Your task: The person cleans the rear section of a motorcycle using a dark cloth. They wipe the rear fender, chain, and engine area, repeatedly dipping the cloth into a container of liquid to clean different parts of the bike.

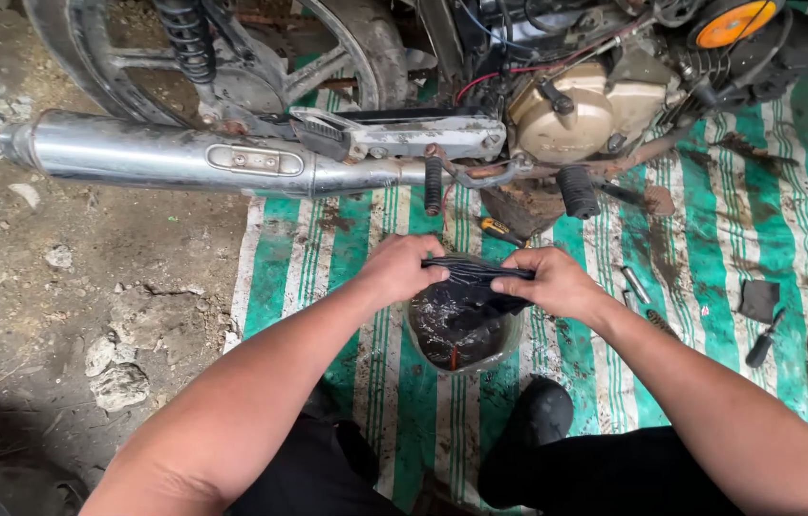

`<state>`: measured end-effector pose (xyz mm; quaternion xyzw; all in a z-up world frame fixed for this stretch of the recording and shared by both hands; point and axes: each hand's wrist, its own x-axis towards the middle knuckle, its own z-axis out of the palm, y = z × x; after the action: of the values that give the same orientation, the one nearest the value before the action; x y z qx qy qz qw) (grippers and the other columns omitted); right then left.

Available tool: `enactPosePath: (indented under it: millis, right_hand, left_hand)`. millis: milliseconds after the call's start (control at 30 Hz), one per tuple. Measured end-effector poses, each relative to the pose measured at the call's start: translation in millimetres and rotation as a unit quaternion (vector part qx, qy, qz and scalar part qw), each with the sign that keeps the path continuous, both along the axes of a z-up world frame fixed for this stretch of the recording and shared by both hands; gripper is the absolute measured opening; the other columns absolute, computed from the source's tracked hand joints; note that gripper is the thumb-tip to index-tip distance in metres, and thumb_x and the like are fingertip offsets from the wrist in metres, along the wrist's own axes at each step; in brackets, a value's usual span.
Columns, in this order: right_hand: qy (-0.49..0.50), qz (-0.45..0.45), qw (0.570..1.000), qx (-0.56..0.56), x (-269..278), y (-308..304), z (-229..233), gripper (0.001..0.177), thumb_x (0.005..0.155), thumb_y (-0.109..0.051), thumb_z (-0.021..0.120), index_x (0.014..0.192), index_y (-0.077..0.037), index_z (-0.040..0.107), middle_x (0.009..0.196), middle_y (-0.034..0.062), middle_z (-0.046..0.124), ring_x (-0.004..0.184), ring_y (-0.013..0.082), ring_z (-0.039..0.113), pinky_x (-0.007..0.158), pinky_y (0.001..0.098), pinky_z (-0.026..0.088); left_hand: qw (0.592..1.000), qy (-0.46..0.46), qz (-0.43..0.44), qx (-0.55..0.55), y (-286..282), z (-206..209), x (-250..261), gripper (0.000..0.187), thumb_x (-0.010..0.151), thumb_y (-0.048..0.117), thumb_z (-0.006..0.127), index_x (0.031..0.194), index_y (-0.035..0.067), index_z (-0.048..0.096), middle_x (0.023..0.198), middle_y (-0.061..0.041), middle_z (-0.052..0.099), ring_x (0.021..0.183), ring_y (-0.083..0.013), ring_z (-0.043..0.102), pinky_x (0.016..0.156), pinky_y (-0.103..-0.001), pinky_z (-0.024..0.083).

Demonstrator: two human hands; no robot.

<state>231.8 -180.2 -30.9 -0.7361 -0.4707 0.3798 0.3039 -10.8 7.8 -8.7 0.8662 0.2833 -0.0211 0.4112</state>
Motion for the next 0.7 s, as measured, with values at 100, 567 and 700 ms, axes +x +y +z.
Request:
enactPosePath:
  millis: [100,567,700]
  right_hand:
    - [0.006,-0.016,1.000,-0.021,-4.9,0.0,1.7,0.011,0.095,-0.017,0.087,0.101,-0.008,0.088,0.080,0.0092,0.084,0.076,0.0165,0.068,0.070,0.0355,0.056]
    - [-0.051,-0.017,0.958,-0.283,-81.0,97.3,-148.2,0.056,0.099,-0.063,0.072,0.142,-0.028,0.075,0.123,0.0120,0.080,0.091,0.0320,0.081,0.058,0.0374,0.065]
    - [-0.066,0.043,0.958,-0.276,-101.3,116.8,-176.6,0.053,0.099,-0.065,0.072,0.140,-0.032,0.077,0.124,0.0057,0.082,0.100,0.0278,0.080,0.068,0.0372,0.064]
  left_hand:
    - [1.000,0.008,-0.012,-0.012,-3.5,-1.4,1.8,0.026,0.099,0.030,0.077,0.120,0.017,0.083,0.119,-0.020,0.082,0.125,-0.0462,0.075,0.107,-0.059,0.060]
    - [0.987,0.113,-0.109,-0.041,-27.4,2.6,-9.3,0.034,0.106,0.024,0.056,0.129,0.014,0.078,0.140,-0.018,0.076,0.145,-0.0424,0.062,0.122,-0.060,0.050]
    - [0.975,0.146,-0.124,-0.114,-13.5,22.3,-29.7,0.043,0.111,0.022,0.053,0.150,0.014,0.069,0.144,-0.020,0.073,0.145,-0.0413,0.062,0.124,-0.060,0.047]
